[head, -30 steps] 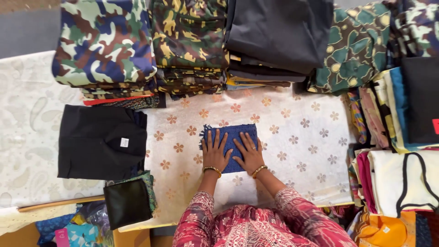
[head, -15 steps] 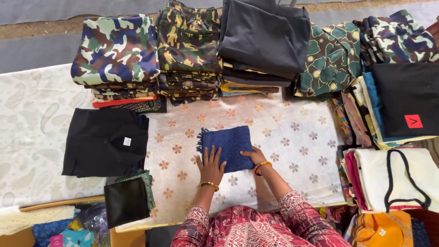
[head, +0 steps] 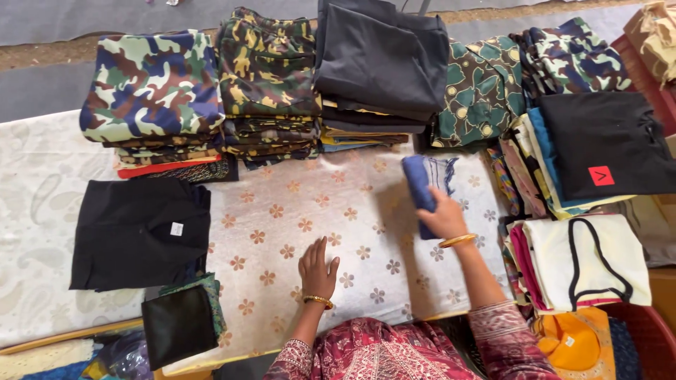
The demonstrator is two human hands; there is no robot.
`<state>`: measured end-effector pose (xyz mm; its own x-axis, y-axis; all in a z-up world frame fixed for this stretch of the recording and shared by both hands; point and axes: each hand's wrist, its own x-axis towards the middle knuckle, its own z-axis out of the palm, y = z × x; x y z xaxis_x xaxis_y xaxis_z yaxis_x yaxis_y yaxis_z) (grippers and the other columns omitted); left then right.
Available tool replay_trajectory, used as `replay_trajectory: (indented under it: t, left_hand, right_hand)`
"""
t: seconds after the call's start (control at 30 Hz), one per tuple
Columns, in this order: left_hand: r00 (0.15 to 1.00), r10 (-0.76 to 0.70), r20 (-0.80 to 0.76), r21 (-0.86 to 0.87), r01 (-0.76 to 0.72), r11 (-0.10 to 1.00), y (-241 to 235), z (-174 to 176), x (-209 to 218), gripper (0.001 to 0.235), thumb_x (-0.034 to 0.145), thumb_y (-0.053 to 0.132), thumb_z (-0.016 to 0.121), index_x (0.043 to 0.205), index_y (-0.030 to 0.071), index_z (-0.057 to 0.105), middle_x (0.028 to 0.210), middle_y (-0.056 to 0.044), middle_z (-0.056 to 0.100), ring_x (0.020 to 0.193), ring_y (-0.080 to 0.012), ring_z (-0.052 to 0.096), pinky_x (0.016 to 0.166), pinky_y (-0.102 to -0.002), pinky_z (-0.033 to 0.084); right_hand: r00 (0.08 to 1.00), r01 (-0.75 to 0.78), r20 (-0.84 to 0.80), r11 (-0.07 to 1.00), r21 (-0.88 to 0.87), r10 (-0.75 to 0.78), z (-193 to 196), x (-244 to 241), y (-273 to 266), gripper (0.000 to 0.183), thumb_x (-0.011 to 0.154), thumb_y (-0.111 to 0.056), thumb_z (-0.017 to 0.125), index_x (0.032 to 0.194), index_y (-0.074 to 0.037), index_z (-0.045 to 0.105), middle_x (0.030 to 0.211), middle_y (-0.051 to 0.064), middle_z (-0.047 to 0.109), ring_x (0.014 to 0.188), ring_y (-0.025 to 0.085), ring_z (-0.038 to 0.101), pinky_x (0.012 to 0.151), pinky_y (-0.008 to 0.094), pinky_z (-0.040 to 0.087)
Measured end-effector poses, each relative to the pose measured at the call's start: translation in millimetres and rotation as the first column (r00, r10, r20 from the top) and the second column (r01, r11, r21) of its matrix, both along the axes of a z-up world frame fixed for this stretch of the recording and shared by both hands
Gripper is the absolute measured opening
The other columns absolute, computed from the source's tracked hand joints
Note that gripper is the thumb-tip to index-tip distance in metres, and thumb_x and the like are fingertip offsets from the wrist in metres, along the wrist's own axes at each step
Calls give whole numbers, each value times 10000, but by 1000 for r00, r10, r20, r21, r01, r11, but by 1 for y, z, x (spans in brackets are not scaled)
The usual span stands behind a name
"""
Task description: Folding a white tank top and a blue shawl on a table.
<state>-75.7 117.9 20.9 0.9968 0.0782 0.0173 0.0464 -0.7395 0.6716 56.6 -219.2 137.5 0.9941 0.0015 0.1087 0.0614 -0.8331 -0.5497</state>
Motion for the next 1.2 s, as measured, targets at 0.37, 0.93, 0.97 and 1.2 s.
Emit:
replay_trajectory:
  t: [0.37,0.93,0.97,1.2]
  left_hand:
    - [999,-44,11,-137,45,989,-17,-9,8,684,924,338,673,1527,130,427,1479,-117,545,1319,-326,491,1140,-455,330]
    - [957,235,-170,-458,-288,841,-86,-10,70,1005,623,63,923,1448,1,354,1381,-157,482,805,-199,604,721,-330,534]
    - [956,223,-192,-515,-291,806,-82,-2,73,1004,628,31,880,1491,21,366,1325,-134,517,794,-199,586,722,-322,544]
    - [924,247,-290,-359,-345,867,-39,-38,54,975,719,75,861,1573,116,393,1078,-140,610,817,-218,591,763,-345,553]
  right_hand:
    - [918,-302,-306,944,-133,251,-63,-103,145,728,789,-292,775,1454,-167,507,1190,203,630,1096,380,598,912,456,510]
    - [843,524,-246,833,179,-478,-139,-56,-20,499,766,-281,850,1213,-118,701,894,99,726,797,222,694,746,367,553]
    - [824,553,-260,815,171,-504,-132,-56,-17,409,797,-262,836,1170,-124,742,849,108,719,758,225,674,722,366,549]
    - [905,399,-249,889,223,-343,-145,-84,7,335,782,-196,825,1098,-115,750,911,87,722,761,210,669,729,339,554]
